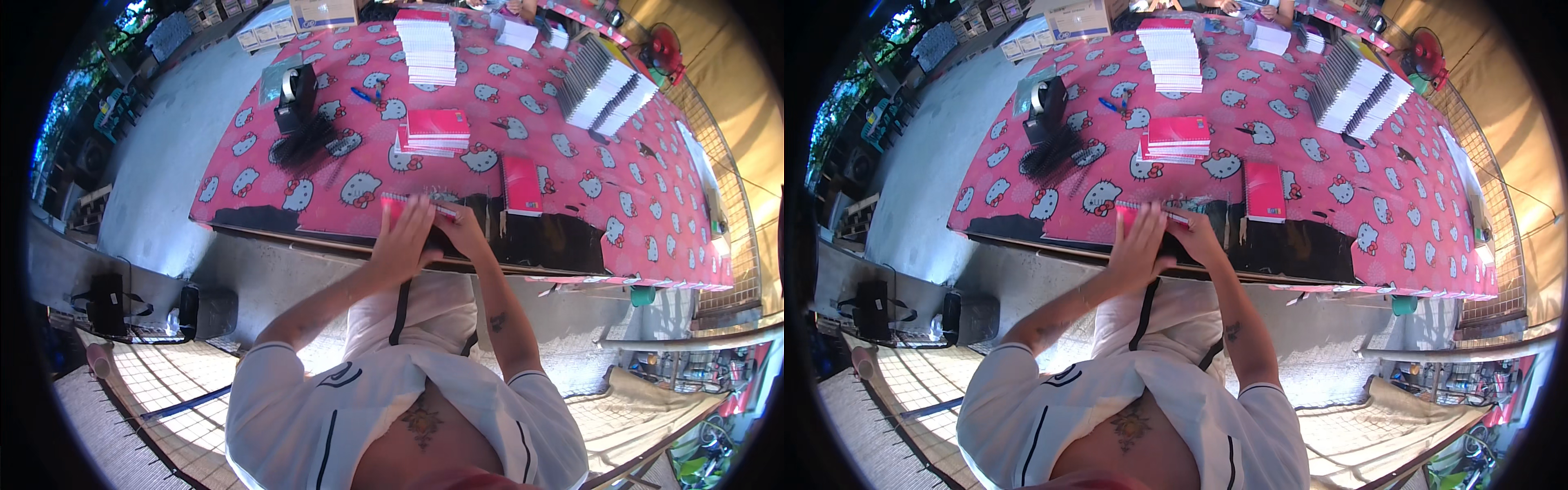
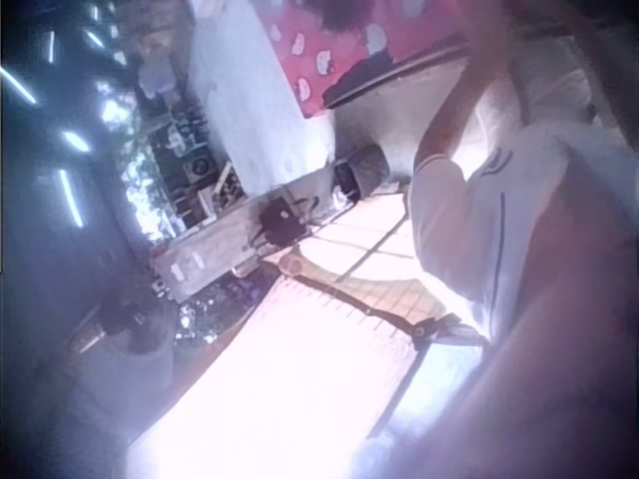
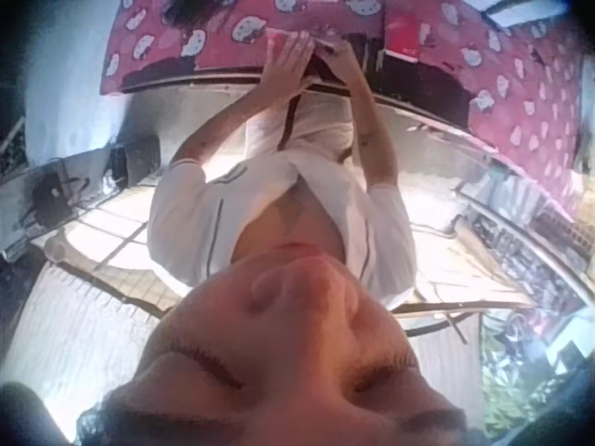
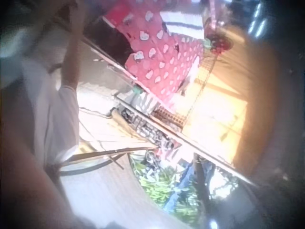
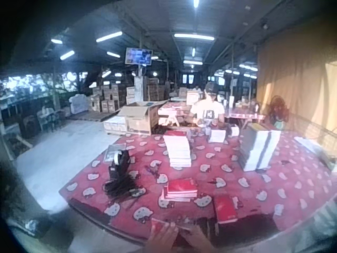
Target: The person places small notebooks into a binder machine one at a time and then stacks them on a table.
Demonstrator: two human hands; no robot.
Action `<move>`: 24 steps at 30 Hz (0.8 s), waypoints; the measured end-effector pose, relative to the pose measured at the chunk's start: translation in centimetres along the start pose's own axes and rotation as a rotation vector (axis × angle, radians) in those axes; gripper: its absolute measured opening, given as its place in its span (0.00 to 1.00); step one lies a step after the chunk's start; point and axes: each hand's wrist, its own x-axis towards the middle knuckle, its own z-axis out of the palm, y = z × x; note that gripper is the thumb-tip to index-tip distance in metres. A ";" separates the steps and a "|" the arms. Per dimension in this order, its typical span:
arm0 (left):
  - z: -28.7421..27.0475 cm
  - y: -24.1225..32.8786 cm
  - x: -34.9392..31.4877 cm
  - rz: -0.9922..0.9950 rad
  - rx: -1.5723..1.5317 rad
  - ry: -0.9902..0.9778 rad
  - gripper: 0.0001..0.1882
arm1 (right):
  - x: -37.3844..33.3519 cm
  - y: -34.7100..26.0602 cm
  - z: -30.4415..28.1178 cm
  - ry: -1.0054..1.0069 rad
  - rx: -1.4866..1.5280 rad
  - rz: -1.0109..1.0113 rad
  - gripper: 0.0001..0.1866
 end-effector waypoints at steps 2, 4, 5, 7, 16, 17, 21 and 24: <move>-0.4 0.7 -1.2 0.033 -0.027 0.072 0.44 | 0.4 -0.3 0.1 -0.036 0.028 -0.070 0.16; -0.8 -0.6 1.2 -0.019 0.032 0.002 0.44 | 0.5 -0.3 -0.1 -0.104 0.118 -0.028 0.16; -1.4 -1.2 2.5 -0.023 0.054 -0.038 0.45 | 0.2 0.0 0.0 -0.106 0.093 -0.007 0.16; -1.1 -0.6 1.3 0.000 0.030 -0.110 0.44 | 0.3 0.2 -0.3 -0.110 0.030 0.022 0.16; 0.3 0.1 -0.1 0.027 -0.109 -0.019 0.40 | 0.5 1.0 -0.3 -0.075 0.017 -0.036 0.19; 0.4 0.3 -0.9 0.020 -0.097 0.005 0.40 | 0.5 0.7 -0.1 -0.064 0.004 -0.047 0.19; -0.7 -1.1 2.9 -0.036 -0.156 0.096 0.23 | 0.4 -0.4 -0.3 -0.063 -0.033 -0.028 0.16; -0.6 -1.4 3.6 -0.009 -0.219 0.189 0.11 | 0.0 -0.7 -1.0 -0.083 -0.128 -0.053 0.18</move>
